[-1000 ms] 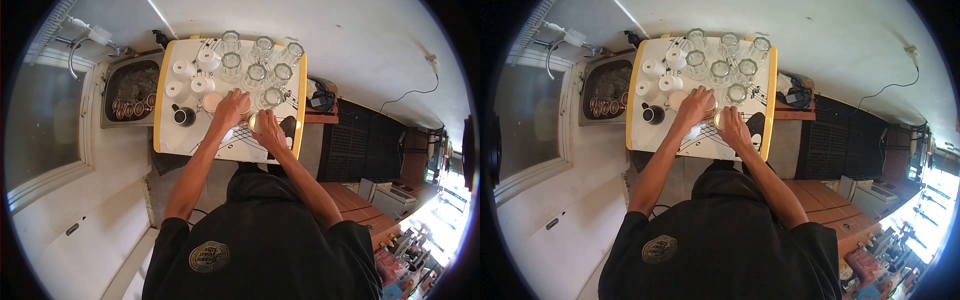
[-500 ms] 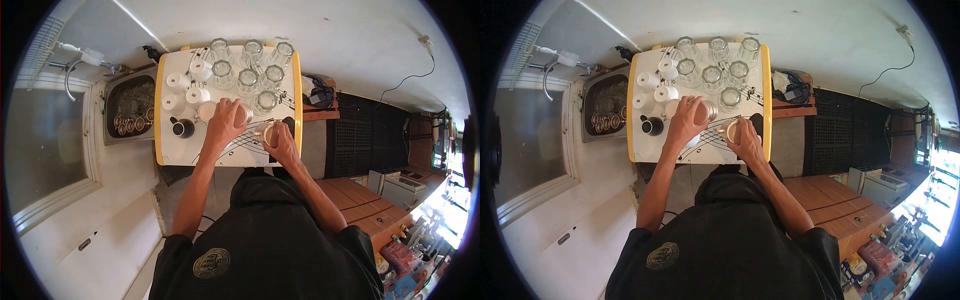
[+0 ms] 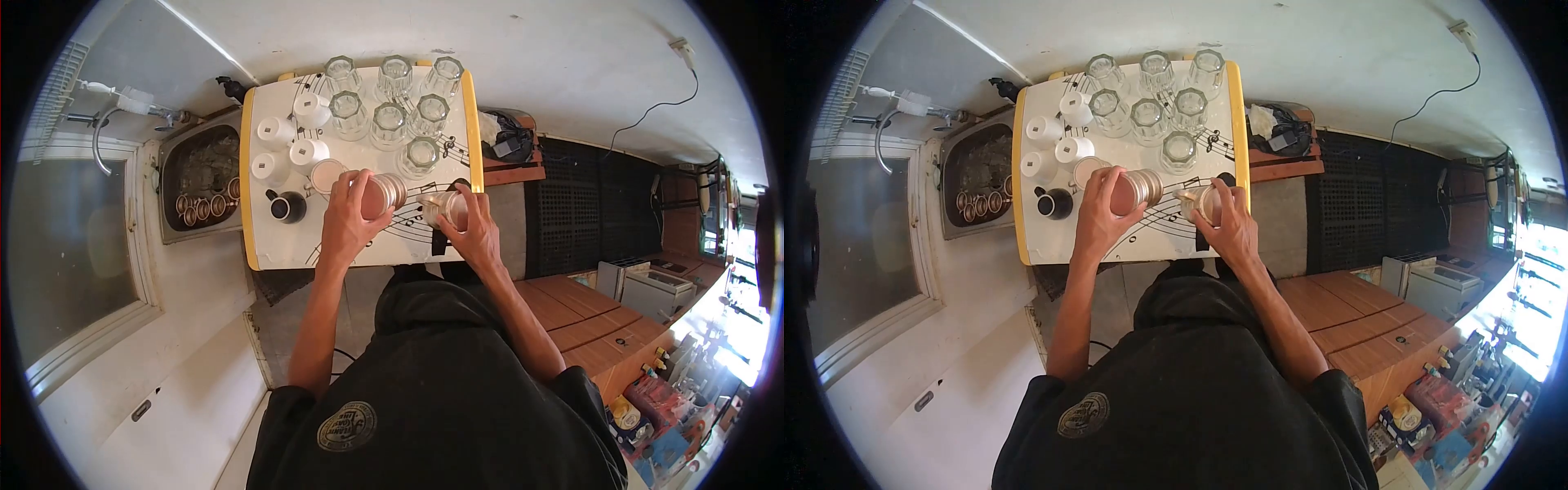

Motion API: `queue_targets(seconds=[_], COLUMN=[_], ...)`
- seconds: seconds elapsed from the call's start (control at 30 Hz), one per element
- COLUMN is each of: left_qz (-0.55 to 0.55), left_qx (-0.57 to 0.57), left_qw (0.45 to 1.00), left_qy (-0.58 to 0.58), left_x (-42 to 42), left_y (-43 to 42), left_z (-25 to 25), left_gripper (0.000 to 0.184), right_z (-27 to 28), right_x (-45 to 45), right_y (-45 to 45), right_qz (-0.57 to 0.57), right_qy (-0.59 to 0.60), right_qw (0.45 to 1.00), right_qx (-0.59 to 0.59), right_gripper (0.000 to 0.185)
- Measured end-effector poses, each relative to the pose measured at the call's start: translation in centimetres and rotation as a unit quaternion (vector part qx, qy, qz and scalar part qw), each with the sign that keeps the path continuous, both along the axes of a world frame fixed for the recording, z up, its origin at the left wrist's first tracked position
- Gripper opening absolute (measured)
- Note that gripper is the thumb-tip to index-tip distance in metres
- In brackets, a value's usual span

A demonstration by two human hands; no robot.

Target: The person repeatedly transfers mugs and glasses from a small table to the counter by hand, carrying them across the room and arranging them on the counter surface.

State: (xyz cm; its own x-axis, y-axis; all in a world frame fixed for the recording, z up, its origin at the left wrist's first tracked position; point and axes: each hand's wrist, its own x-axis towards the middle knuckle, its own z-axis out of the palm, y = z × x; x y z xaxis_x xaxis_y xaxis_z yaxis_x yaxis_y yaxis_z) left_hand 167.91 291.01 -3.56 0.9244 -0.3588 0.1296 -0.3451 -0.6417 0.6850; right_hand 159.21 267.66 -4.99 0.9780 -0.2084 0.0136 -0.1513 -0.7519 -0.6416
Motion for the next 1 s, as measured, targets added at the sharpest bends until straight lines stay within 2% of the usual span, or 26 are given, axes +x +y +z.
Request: queue_targets(seconds=[0.13, 0.2, 0.73, 1.0], left_qz=[0.003, 0.003, -0.006, -0.056], left_qx=[-0.024, -0.031, -0.065, -0.071], left_qw=[1.0, 0.999, 0.998, 0.996], left_qy=[-0.011, -0.009, 0.016, 0.003], left_x=[-0.7, -1.1, -3.3, -3.1], left_y=[0.2, 0.3, 0.1, -1.5], left_z=[-0.4, -0.4, -0.2, -0.5], left_gripper=[0.069, 0.069, 0.068, 0.063], right_z=[0.6, 0.3, 1.0, 1.5], right_x=[-0.2, -0.4, -1.2, -2.4], right_y=[-0.2, -0.2, 0.2, -0.1], right_qz=[-0.023, -0.019, -0.041, -0.08], right_qy=[0.022, -0.021, -0.038, -0.037], right_qw=[0.999, 1.0, 0.998, 0.995], right_qx=[0.015, 0.004, 0.026, 0.051], right_gripper=[0.065, 0.064, 0.065, 0.065])
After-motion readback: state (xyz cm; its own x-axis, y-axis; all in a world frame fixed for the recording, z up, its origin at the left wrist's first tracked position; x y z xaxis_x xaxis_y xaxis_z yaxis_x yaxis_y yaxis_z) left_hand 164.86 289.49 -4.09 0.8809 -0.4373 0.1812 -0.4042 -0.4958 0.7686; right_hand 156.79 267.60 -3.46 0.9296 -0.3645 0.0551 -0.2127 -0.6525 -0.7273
